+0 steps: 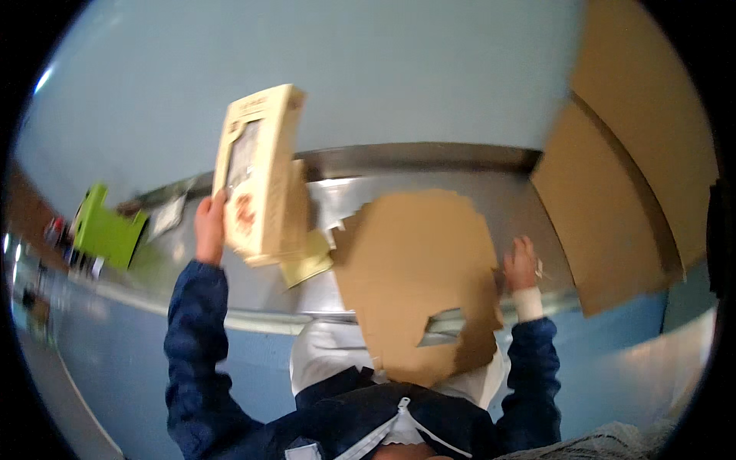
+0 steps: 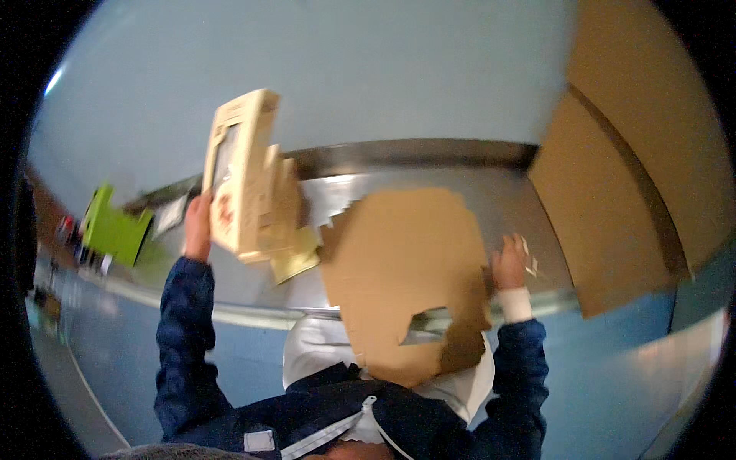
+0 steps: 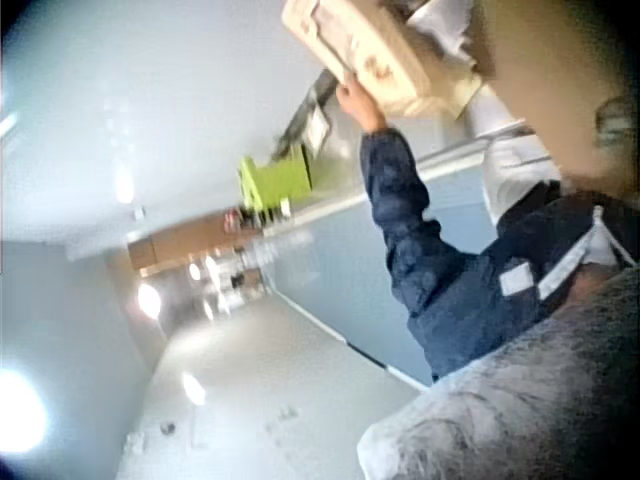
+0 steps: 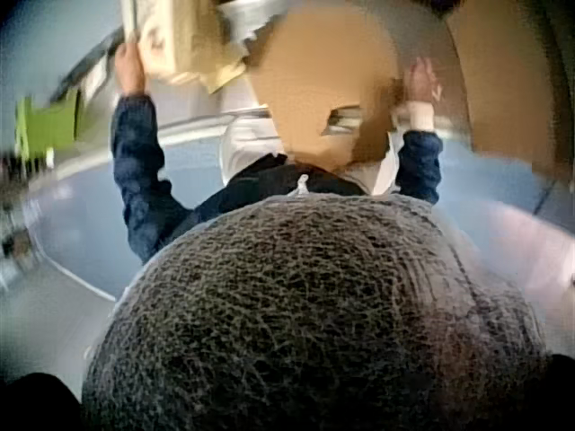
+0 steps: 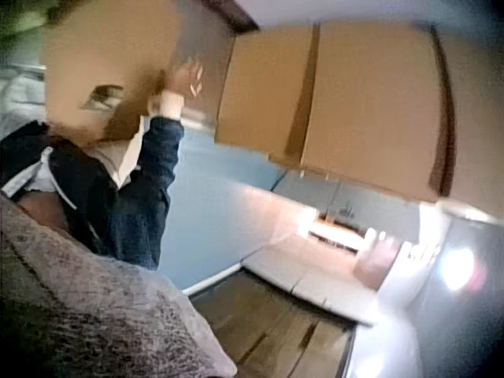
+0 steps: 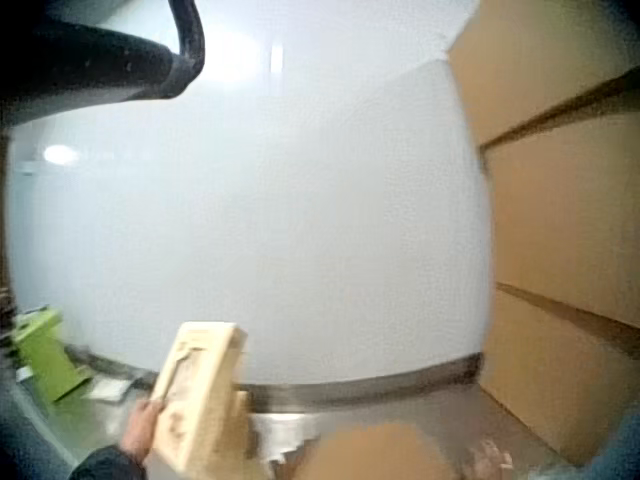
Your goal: The person assembles flat cardboard boxes on a stainless steel counter. They place vacuum-sealed packages of white food items into the boxes, close the lids, and stack the finished packages. The person repeats this process multiple times throughout the video.
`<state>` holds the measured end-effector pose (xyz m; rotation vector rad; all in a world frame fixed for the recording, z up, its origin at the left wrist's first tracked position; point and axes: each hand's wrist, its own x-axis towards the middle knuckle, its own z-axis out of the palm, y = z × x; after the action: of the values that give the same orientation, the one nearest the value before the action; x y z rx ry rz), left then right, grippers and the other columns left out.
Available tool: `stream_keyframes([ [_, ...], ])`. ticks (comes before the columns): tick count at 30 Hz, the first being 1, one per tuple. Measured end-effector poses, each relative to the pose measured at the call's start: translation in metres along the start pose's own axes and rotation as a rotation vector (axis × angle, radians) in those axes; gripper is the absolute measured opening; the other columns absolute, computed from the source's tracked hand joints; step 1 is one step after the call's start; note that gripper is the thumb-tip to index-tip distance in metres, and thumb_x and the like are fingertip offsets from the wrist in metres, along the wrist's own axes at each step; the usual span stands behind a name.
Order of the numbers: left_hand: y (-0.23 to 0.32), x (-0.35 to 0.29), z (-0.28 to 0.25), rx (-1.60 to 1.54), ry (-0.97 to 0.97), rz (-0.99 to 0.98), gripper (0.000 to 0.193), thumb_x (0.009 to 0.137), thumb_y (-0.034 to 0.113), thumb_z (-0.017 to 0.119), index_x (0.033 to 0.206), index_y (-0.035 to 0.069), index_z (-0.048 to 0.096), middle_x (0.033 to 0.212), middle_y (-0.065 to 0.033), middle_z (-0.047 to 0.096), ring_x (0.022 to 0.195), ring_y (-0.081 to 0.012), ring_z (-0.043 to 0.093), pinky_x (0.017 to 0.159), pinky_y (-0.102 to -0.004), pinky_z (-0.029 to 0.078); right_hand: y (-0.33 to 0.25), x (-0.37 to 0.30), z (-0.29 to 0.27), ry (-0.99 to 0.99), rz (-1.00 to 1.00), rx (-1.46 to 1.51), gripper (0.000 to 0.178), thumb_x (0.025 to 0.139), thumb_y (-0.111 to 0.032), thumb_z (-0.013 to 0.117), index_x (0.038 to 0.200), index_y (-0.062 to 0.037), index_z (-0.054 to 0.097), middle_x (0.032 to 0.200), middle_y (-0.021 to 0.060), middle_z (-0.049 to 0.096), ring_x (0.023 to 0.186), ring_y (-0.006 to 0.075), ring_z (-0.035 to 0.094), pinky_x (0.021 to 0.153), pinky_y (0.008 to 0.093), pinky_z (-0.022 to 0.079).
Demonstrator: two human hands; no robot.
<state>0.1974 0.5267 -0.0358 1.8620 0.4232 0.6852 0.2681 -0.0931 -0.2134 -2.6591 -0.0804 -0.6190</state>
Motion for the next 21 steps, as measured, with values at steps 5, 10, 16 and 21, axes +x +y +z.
stream_keyframes([
  [5,-0.042,0.046,-0.018,0.681,0.295,0.131,0.054,0.077,0.043,0.063,0.101,-0.005,0.059,0.095,-0.0232,0.062,0.086,-0.0354,0.060,0.078,-0.0413,0.047,-0.077,0.005,0.020,-0.197,-0.231,0.235,0.039,0.078,-0.011,0.054,0.113,0.0048,0.048,0.126,0.0270,0.042,0.117,0.0415,0.040,0.100,0.0439,0.032],
  [10,-0.038,0.037,-0.013,0.581,0.182,0.129,0.061,0.075,0.043,0.065,0.111,-0.005,0.053,0.106,-0.0252,0.056,0.102,-0.0384,0.053,0.087,-0.0434,0.043,-0.168,-0.014,0.063,-0.305,-0.497,0.251,0.039,0.078,-0.011,0.055,0.113,0.0052,0.049,0.128,0.0281,0.039,0.118,0.0425,0.038,0.101,0.0437,0.032],
  [16,-0.068,0.025,-0.040,0.401,0.406,0.395,0.043,0.088,0.031,0.053,0.113,-0.004,0.051,0.112,-0.0228,0.052,0.107,-0.0355,0.048,0.091,-0.0400,0.039,-0.269,-0.025,0.101,-0.467,-0.545,0.302,0.050,0.078,-0.020,0.056,0.120,0.0055,0.046,0.136,0.0253,0.033,0.126,0.0411,0.031,0.106,0.0445,0.026],
  [21,-0.160,0.044,-0.107,0.434,0.367,0.079,0.039,0.086,0.027,0.054,0.110,-0.004,0.053,0.109,-0.0212,0.054,0.102,-0.0336,0.052,0.088,-0.0383,0.041,-0.283,-0.035,0.132,-0.438,-0.513,0.129,0.059,0.079,-0.028,0.059,0.125,0.0054,0.040,0.136,0.0244,0.033,0.127,0.0405,0.028,0.107,0.0452,0.021],
])
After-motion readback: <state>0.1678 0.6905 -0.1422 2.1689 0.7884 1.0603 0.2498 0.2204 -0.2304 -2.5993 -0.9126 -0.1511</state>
